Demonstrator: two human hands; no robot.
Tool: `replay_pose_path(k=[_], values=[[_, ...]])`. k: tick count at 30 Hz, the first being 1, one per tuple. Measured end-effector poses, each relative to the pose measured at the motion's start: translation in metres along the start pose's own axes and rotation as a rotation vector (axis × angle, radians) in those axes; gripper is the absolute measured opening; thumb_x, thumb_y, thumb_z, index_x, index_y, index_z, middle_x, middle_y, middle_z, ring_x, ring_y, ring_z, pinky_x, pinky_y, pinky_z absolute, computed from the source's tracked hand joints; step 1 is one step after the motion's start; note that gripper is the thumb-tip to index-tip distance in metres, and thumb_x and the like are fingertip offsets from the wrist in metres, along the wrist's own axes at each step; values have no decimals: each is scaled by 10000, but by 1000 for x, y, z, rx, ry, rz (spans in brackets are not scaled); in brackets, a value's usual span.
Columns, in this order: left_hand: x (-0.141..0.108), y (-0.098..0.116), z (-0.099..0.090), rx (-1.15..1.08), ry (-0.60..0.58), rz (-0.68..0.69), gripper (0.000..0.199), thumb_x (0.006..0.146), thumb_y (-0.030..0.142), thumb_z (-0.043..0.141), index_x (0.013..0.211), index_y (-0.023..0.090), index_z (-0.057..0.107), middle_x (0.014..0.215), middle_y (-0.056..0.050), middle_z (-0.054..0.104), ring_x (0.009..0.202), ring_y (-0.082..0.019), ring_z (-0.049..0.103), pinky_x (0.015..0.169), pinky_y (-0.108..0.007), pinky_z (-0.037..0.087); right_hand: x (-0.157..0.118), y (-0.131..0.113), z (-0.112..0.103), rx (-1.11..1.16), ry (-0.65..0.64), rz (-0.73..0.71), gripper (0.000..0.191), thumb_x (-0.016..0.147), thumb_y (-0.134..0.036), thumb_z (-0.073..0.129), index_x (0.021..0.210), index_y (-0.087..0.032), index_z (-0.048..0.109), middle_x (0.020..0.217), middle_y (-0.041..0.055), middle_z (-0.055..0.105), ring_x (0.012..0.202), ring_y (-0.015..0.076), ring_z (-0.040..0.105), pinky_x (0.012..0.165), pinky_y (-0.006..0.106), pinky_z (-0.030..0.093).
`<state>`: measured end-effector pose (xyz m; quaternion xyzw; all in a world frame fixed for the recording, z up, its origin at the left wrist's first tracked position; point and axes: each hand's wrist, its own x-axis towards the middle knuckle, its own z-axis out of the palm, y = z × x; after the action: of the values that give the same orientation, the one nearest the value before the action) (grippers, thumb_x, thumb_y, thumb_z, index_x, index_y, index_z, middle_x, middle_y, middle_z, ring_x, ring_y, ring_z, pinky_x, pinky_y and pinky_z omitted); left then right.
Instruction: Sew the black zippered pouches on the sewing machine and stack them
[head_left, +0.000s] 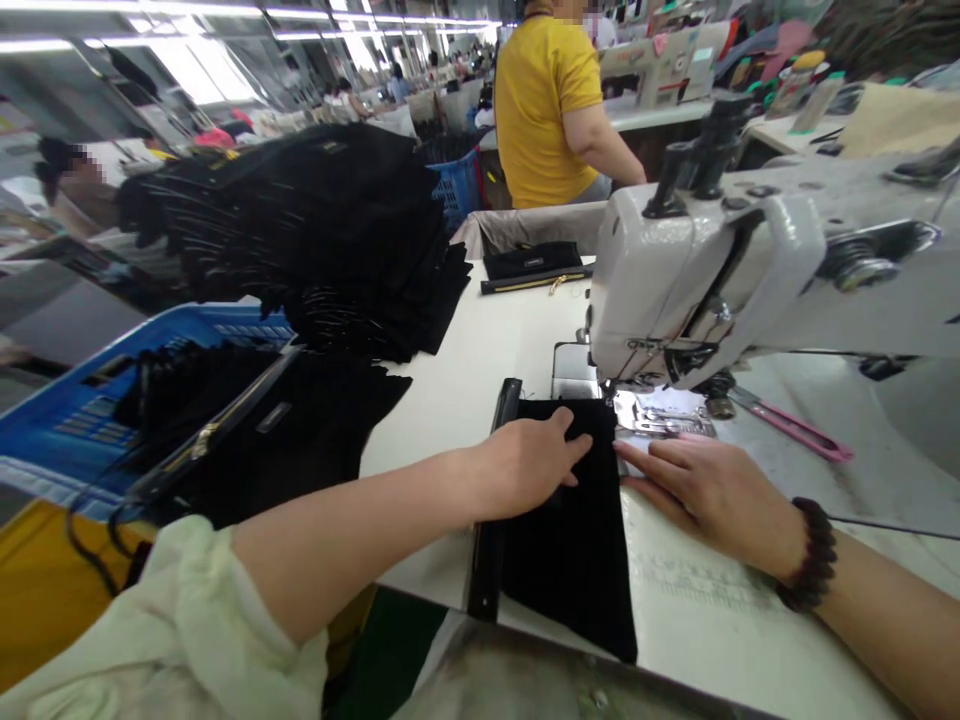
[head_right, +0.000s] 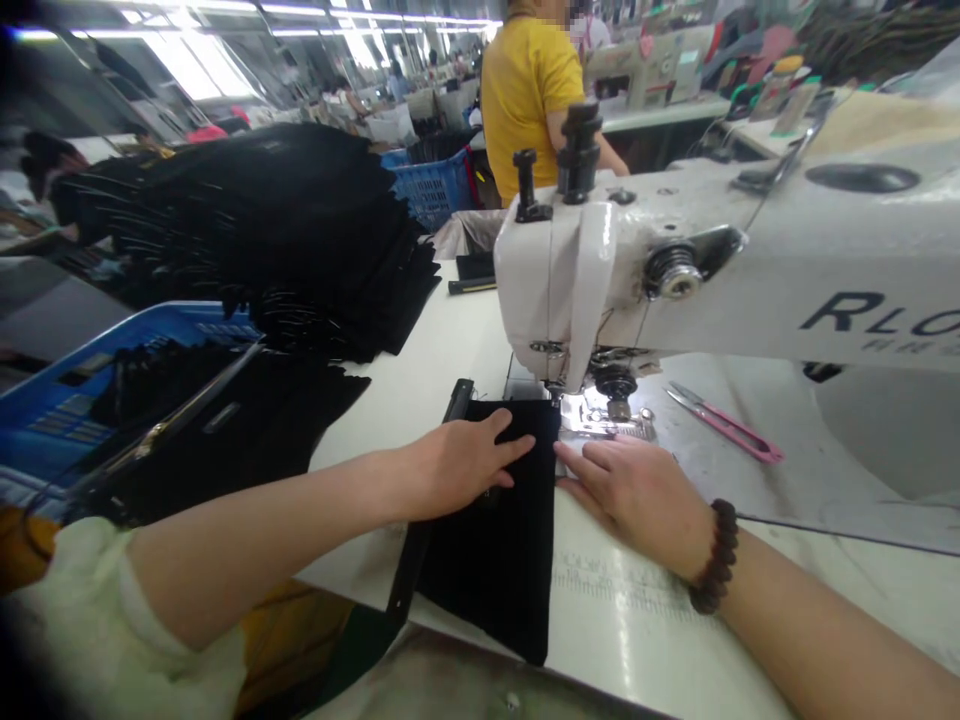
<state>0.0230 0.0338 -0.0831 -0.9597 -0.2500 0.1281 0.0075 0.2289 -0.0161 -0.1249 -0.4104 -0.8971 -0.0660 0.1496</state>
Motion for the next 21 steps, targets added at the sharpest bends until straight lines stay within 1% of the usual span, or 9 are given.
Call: replay_pose_path(k=[2,5,10,13,15,17,19,21], values=[[-1,4,2,-23,0,-14,458,839,377,442,1239,158,401,1107,-151,459,646,-148,597,520,-223,430,0,0,-1,11,-2,-1,327,896,-325,334,923,-143,605,585,10,514,533,128,460,505,269,298],[-1,3,4,-53,19,-27,475,843,385,431,1254,152,381,1111,-146,444,672,-152,596,538,-224,431,1,0,-1,12,2,-17,324,899,-320,333,881,-146,605,583,8,512,537,124,466,509,264,303],[-2,1,5,-104,36,-23,475,842,365,443,1256,140,384,1122,-148,429,762,-175,593,605,-241,445,1,0,-4,15,7,-103,279,896,-276,355,903,-130,592,566,-5,493,507,108,446,503,258,299],[-3,-1,5,-146,66,-14,456,842,367,441,1232,130,423,1097,-139,453,780,-175,585,648,-253,455,0,-2,-7,19,42,-170,236,887,-241,383,935,-118,578,572,-9,497,513,107,449,530,263,313],[-3,-3,4,-189,96,-3,418,846,344,445,1202,126,457,1058,-116,483,791,-161,573,687,-247,456,-1,-6,-6,14,54,-181,242,883,-256,390,983,-115,560,589,-6,512,523,113,459,539,267,316],[-3,-6,5,-234,133,1,363,855,314,434,1162,130,491,1021,-93,507,819,-153,561,719,-242,453,-1,-12,-4,9,17,-136,285,877,-284,392,1054,-106,527,625,6,541,542,126,480,544,274,319],[-1,-7,7,-262,165,-40,355,859,320,422,1151,129,490,1029,-89,512,844,-162,557,728,-259,460,1,-18,-2,-8,-48,-52,326,854,-296,421,1095,-91,500,663,21,572,563,143,505,549,284,320],[2,-6,11,-262,204,-109,412,845,357,434,1180,118,452,1068,-105,501,870,-187,554,737,-296,466,3,-21,-2,-28,-120,17,300,815,-275,470,1047,-92,524,667,23,589,566,156,521,551,294,318]])
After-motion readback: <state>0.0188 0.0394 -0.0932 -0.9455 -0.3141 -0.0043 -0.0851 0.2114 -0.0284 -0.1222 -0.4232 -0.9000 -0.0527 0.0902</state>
